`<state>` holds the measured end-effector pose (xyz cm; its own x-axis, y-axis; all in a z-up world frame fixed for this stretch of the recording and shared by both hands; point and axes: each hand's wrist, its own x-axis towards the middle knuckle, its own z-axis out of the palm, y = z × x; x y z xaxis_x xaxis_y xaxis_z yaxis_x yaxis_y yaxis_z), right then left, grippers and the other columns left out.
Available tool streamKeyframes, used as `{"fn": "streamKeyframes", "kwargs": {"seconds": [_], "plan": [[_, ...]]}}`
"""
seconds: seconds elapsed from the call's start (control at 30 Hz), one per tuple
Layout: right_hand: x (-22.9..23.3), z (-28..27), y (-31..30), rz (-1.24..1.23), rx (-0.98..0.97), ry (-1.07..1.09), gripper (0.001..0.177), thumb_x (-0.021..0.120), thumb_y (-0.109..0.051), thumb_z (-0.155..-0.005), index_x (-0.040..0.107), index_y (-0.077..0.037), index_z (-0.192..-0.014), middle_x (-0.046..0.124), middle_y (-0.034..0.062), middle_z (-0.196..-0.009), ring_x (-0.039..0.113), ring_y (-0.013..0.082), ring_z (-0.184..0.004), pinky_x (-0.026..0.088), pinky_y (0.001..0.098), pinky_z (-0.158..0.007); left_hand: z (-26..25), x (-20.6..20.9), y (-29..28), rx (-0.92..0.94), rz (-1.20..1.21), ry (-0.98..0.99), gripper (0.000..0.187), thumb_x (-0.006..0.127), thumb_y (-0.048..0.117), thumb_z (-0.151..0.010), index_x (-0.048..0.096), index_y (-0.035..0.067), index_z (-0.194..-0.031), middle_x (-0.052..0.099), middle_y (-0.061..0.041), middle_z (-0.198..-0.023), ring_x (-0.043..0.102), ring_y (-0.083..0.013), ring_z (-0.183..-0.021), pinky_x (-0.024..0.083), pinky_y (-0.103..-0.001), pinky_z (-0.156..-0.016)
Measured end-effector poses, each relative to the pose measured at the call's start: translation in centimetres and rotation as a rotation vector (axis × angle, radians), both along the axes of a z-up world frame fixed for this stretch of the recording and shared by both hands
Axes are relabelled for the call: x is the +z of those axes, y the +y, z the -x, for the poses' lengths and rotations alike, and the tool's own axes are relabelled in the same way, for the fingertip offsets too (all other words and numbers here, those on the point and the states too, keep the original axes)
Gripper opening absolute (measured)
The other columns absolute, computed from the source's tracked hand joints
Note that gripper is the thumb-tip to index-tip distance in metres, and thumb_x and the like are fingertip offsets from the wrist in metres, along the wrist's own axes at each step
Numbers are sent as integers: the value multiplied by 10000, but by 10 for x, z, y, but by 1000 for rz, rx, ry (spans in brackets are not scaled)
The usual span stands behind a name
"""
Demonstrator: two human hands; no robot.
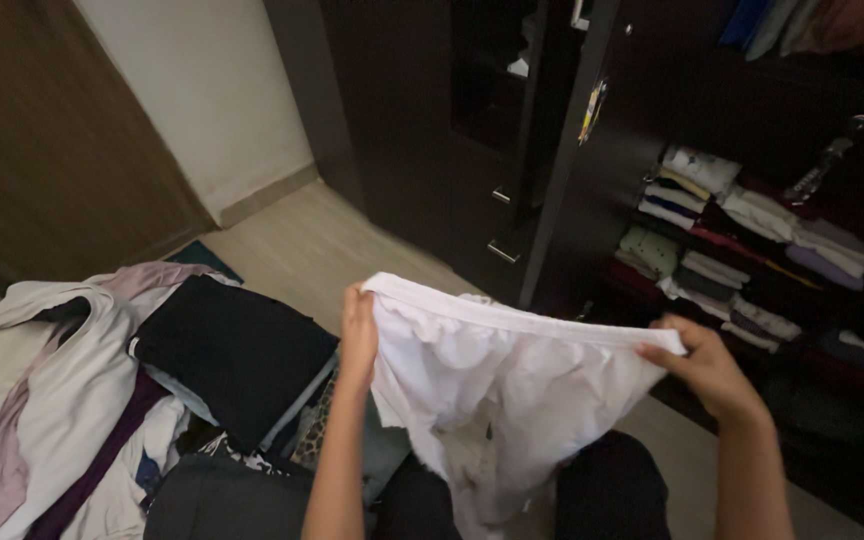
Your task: The person folds items of clothing including a grey shirt, black pants, a white garment, and another white garment, then places the folded items into a wardrobe.
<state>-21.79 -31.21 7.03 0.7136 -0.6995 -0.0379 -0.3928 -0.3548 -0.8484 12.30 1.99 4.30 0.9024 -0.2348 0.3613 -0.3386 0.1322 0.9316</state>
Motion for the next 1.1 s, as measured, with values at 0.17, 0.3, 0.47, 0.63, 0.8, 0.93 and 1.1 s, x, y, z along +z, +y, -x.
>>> {"fn": "streamKeyframes", "kwargs": {"seconds": [0.17, 0.3, 0.47, 0.63, 0.8, 0.93, 1.1], "plan": [[16, 5, -4, -740, 484, -1079, 254, 812, -194, -751, 659, -157, -950, 705, 99, -789, 698, 204, -682, 579, 311, -542, 3, 3, 7, -768, 497, 464, 241, 558, 70, -936, 560, 93, -1176, 646, -52, -1070, 625, -155, -1023, 513, -298, -907], [23, -41, 10, -320, -258, -463, 182, 766, -161, -879, 612, -107, -960, 652, 33, -812, 612, 143, -646, 527, 289, -538, -3, -7, -20, -400, 249, 368, 297, 608, 24, -960, 501, 125, -1218, 619, -73, -985, 586, -131, -891, 493, -289, -778], [15, -79, 84, -68, -172, -451, 205, 758, -172, -928, 590, -68, -982, 617, 43, -755, 553, 124, -567, 449, 289, -466, 56, -51, -79, -416, 149, 124, 387, 548, 44, -1008, 407, 114, -1361, 608, -46, -1075, 534, -120, -860, 452, -267, -725], [39, -98, 147, -286, 246, -617, 258, 673, -205, -954, 662, -60, -1167, 697, 62, -968, 670, 140, -887, 565, 321, -771, 117, -25, -90, -711, 210, 31, 658, 702, 77, -966, 326, 62, -1506, 543, -26, -1325, 549, -128, -1199, 473, -269, -1023], [60, -83, 136, -218, 447, -663, 425, 652, -276, -957, 683, -50, -1315, 714, 126, -1335, 652, 237, -1268, 500, 420, -1118, 106, 15, -78, -650, 138, 174, 750, 815, 141, -835, 439, 53, -1478, 646, -73, -1295, 633, -192, -1198, 548, -345, -1007], [32, -102, 108, 97, 246, -430, 873, 820, -237, -758, 382, -128, -1506, 436, 165, -1549, 429, 295, -1415, 394, 468, -1119, 92, 36, -62, -653, 258, 230, 647, 798, 90, -865, 508, 28, -1440, 660, -99, -1309, 629, -184, -1198, 522, -338, -1028], [-19, -116, 88, -290, 375, -232, 1161, 903, -229, -673, 180, -130, -1576, 393, 174, -1548, 386, 316, -1430, 311, 482, -1175, 87, 64, -42, -722, 239, 213, 613, 782, 55, -870, 542, 35, -1433, 668, -91, -1320, 631, -172, -1204, 519, -334, -1038]]}}
